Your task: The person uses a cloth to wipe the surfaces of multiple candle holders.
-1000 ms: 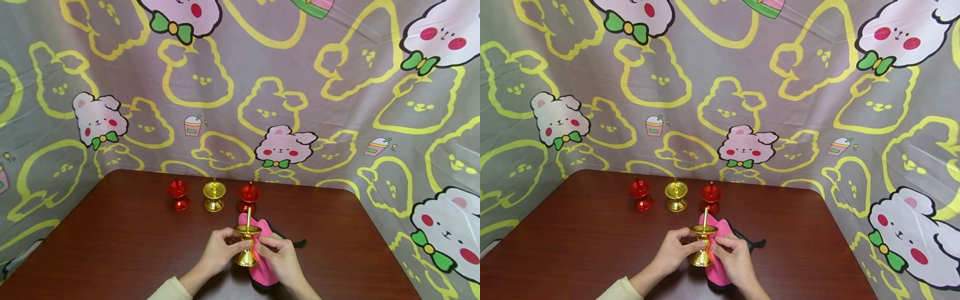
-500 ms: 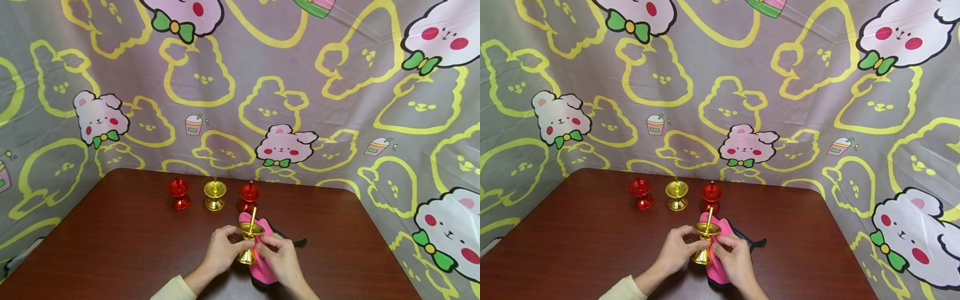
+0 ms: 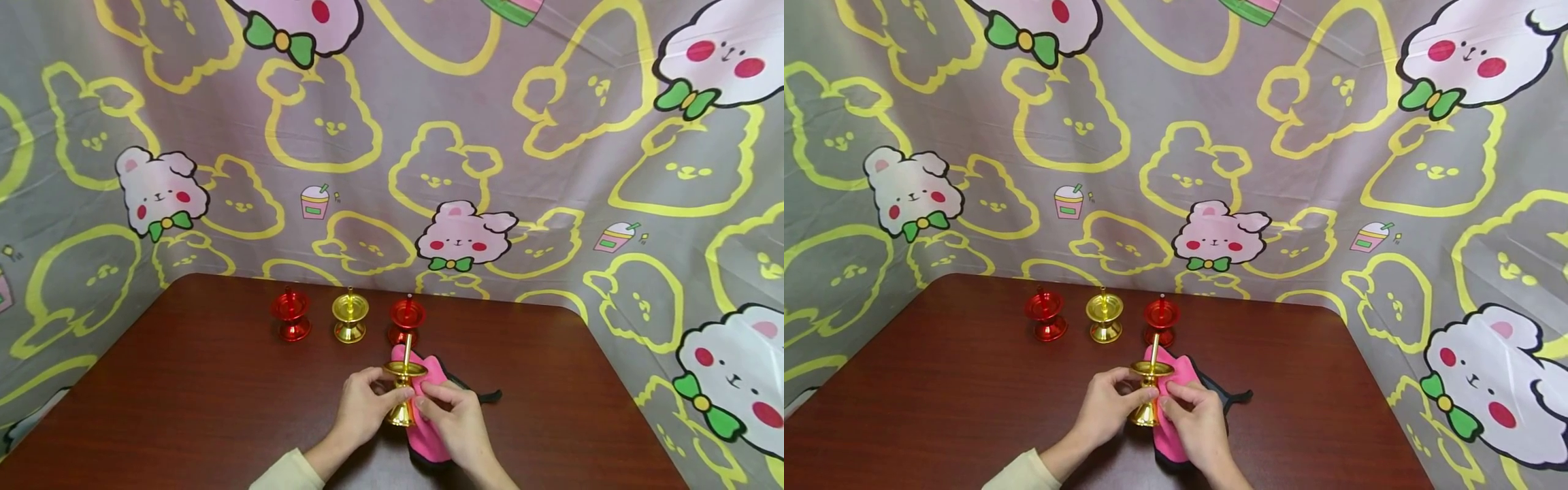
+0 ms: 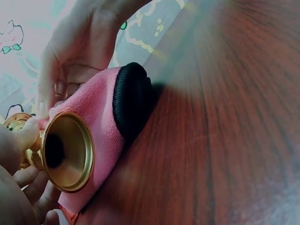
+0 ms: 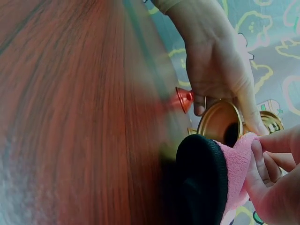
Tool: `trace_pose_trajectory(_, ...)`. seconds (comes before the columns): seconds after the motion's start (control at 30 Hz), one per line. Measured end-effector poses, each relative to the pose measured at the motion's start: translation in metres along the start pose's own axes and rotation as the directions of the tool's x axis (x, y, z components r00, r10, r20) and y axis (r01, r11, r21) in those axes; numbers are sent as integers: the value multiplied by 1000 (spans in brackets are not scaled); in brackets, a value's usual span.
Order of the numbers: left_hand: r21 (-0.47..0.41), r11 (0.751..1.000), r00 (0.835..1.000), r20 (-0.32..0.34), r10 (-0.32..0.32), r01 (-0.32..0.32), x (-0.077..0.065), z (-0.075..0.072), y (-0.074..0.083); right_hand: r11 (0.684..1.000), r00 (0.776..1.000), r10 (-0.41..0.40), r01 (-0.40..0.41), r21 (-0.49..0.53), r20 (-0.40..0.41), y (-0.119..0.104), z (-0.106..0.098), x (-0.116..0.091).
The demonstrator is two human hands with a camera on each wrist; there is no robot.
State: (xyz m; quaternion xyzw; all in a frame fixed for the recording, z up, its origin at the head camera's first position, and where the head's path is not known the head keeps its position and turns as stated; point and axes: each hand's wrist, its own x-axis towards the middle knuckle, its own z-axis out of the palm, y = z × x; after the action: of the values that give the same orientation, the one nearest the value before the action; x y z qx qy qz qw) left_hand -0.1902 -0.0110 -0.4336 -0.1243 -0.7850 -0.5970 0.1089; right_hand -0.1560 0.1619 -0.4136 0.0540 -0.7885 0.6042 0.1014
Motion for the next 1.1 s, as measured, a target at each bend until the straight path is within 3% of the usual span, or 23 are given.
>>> trace_pose_trajectory(0.17, 42, 999, 999, -38, -6, 7, 0, 0, 0, 999, 1000, 3, -4, 40, 5, -3, 3, -2)
trace_pose_trajectory(0.43, 87, 996, 998, -60, -12, 17, 0, 0, -1, 991, 997, 77, -79, 110, 27, -6, 6, -4)
trace_pose_trajectory(0.8, 77, 997, 998, -59, -9, 14, -3, 1, -2, 991, 997, 61, -66, 118, 44, -6, 2, -5)
trace_pose_trajectory(1.1, 30, 1000, 1000, -19, -6, 6, -2, 3, 2, 988, 997, 68, -71, 138, 29, -5, -12, -4)
